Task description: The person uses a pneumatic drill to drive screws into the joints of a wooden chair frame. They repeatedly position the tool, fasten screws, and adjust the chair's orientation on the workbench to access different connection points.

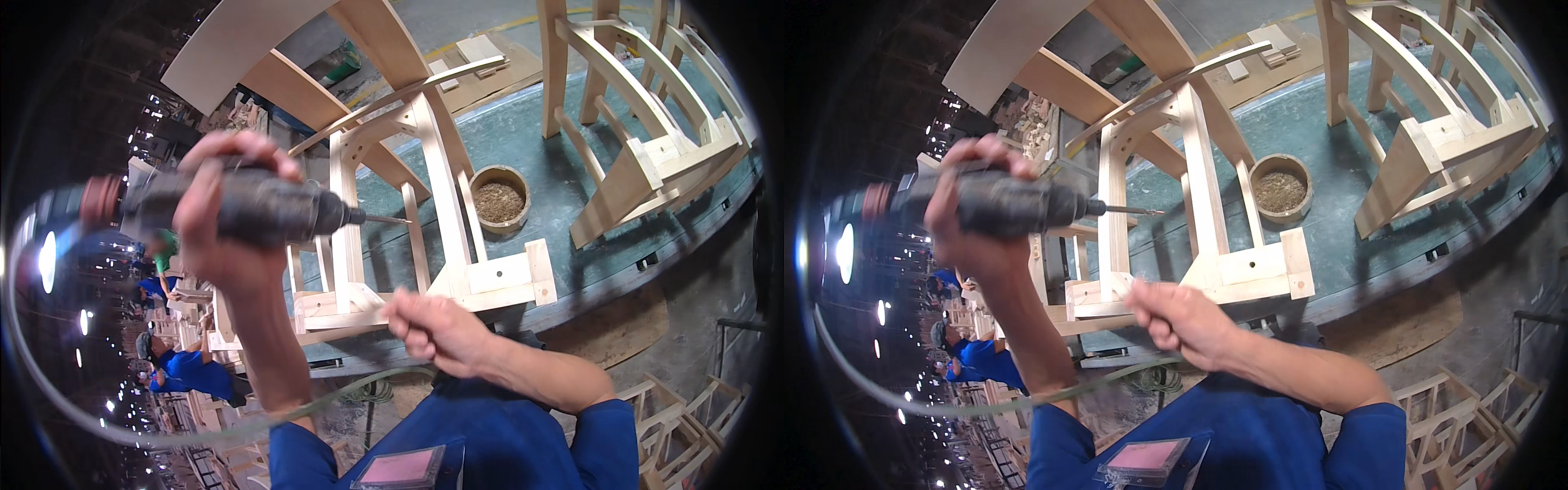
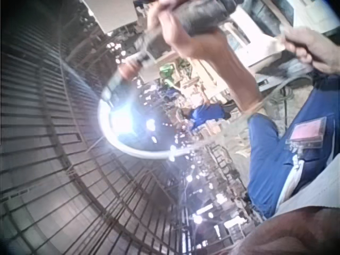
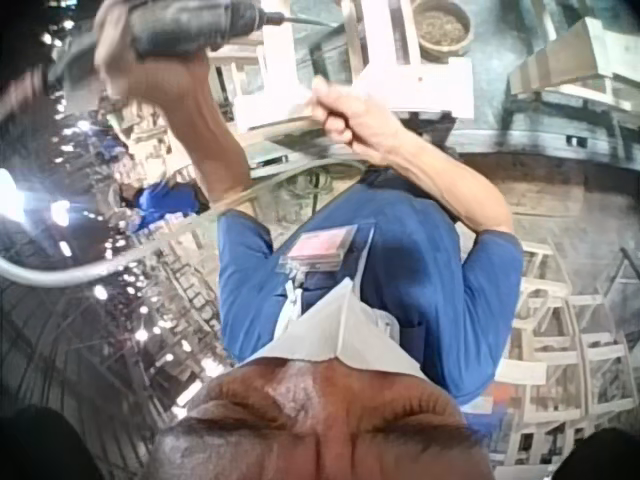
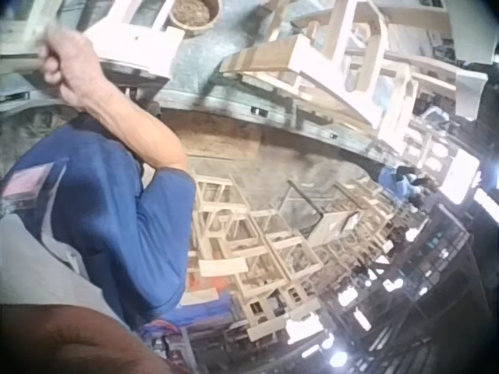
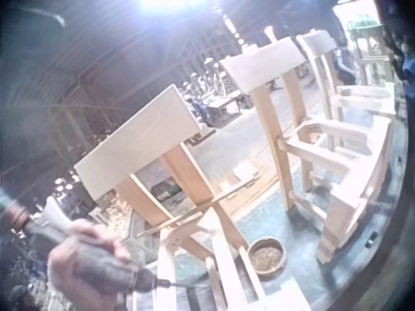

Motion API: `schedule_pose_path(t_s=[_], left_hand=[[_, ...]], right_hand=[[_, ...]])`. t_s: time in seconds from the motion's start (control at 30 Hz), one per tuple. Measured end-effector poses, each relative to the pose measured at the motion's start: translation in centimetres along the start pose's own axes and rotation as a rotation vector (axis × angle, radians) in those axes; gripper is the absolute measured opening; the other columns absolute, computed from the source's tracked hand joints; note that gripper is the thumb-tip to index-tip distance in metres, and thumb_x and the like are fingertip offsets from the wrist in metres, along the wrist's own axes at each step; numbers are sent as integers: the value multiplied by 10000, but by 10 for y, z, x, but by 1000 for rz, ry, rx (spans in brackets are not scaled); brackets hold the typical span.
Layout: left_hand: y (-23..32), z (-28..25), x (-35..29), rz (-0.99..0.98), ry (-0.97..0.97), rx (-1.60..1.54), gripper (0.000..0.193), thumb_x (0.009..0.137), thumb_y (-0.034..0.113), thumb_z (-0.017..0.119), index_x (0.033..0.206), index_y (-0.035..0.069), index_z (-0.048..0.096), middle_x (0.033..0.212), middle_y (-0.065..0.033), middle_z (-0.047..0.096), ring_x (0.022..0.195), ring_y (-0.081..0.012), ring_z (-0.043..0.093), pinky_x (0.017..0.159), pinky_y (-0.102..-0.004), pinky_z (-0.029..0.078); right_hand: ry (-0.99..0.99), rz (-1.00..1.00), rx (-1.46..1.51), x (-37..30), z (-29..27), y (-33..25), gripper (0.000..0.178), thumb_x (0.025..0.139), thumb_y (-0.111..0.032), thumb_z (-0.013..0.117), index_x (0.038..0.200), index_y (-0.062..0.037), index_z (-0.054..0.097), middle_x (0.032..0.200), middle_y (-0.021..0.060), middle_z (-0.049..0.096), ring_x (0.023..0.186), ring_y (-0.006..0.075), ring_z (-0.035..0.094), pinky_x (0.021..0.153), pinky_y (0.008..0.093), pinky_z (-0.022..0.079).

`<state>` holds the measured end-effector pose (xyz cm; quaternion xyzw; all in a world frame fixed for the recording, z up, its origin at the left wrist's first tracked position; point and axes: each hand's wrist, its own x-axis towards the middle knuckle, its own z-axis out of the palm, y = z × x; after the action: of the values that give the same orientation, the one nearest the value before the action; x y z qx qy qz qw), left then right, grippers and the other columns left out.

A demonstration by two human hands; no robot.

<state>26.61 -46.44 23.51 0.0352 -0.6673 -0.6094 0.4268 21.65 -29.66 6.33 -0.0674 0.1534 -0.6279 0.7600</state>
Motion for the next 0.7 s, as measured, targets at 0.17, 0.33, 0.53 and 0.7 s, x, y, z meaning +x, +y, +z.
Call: schedule_pose_path(t_s=[0.17,0.33,0.53,0.7], left_hand=[[-38,29,40,-344,-52,371,280,855,241,617,980,-7,588,835,-130,624,685,-194,632,631,-308,539],[-79,53,35,-570,-246,616,281,816,247,685,923,2,601,745,-86,635,579,-159,621,544,-286,515],[-112,67,25,-672,-408,852,269,824,272,706,837,18,617,722,-62,631,561,-113,589,516,-264,478],[-122,81,15,-689,-464,883,293,811,301,736,791,32,620,689,-42,607,566,-105,581,525,-267,471]], right_hand=[[154,65,-39,2,-37,65,481,902,-314,707,1228,-12,523,893,-5,500,684,43,420,549,178,367],[192,-203,-132,41,-52,81,660,812,-425,778,1229,23,532,988,57,595,791,91,491,653,250,434],[188,-384,-207,60,-58,93,791,718,-444,851,1227,66,524,1154,158,625,1079,221,599,946,315,475],[135,-378,-233,62,-57,87,767,715,-440,854,1218,59,561,1156,154,639,1064,211,607,929,311,477]])
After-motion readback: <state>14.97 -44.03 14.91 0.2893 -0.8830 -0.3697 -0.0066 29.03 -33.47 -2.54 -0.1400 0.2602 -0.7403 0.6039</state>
